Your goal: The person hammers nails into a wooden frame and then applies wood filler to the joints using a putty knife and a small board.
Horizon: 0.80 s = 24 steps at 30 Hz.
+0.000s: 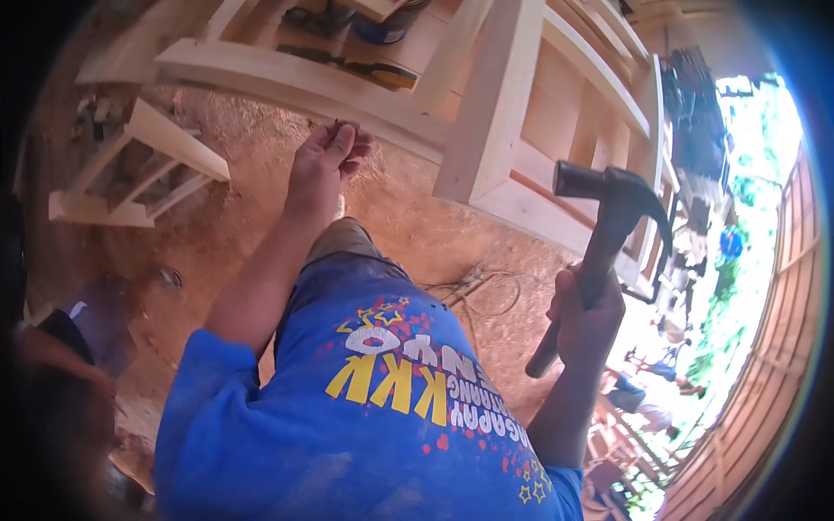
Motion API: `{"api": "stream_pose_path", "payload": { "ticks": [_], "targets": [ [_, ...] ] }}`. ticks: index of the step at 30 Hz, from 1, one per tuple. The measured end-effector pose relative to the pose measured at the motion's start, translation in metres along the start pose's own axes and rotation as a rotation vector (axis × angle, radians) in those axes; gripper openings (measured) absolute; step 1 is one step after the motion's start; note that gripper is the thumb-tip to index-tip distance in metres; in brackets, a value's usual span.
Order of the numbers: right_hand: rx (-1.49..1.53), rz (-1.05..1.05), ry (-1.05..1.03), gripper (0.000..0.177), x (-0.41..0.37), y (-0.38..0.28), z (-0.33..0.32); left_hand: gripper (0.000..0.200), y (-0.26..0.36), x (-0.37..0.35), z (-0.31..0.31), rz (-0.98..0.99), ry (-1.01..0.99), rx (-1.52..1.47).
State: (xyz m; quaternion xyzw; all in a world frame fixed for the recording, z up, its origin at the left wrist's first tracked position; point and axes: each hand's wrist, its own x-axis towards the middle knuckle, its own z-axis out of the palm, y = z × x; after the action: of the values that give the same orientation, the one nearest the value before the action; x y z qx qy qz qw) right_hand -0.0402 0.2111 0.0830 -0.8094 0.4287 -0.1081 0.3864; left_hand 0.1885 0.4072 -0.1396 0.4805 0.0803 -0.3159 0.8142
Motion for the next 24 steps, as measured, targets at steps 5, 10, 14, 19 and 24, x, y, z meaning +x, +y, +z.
{"api": "stream_pose_path", "payload": {
  "ticks": [5, 10, 14, 19, 24],
  "targets": [
    [-0.234, -0.135, -0.162, 0.028, 0.045, -0.043, 0.010, 0.025, -0.016, -0.001, 0.003, -0.015, -0.045, 0.005],
    [-0.463, -0.285, -0.332, 0.029, 0.089, -0.084, 0.018, 0.025, -0.029, -0.022, 0.016, 0.001, -0.059, -0.065],
    [-0.758, -0.605, -0.450, 0.042, 0.137, -0.107, 0.027, 0.026, -0.060, -0.022, 0.041, 0.102, -0.039, -0.183],
    [-0.848, -0.838, -0.693, 0.049, 0.175, -0.121, 0.045, 0.025, -0.099, -0.025, 0.080, 0.236, 0.024, -0.317],
    [-0.888, -0.908, -0.863, 0.053, 0.183, -0.138, 0.068, 0.024, -0.110, -0.032, 0.094, 0.351, 0.098, -0.339]
  ]
}}
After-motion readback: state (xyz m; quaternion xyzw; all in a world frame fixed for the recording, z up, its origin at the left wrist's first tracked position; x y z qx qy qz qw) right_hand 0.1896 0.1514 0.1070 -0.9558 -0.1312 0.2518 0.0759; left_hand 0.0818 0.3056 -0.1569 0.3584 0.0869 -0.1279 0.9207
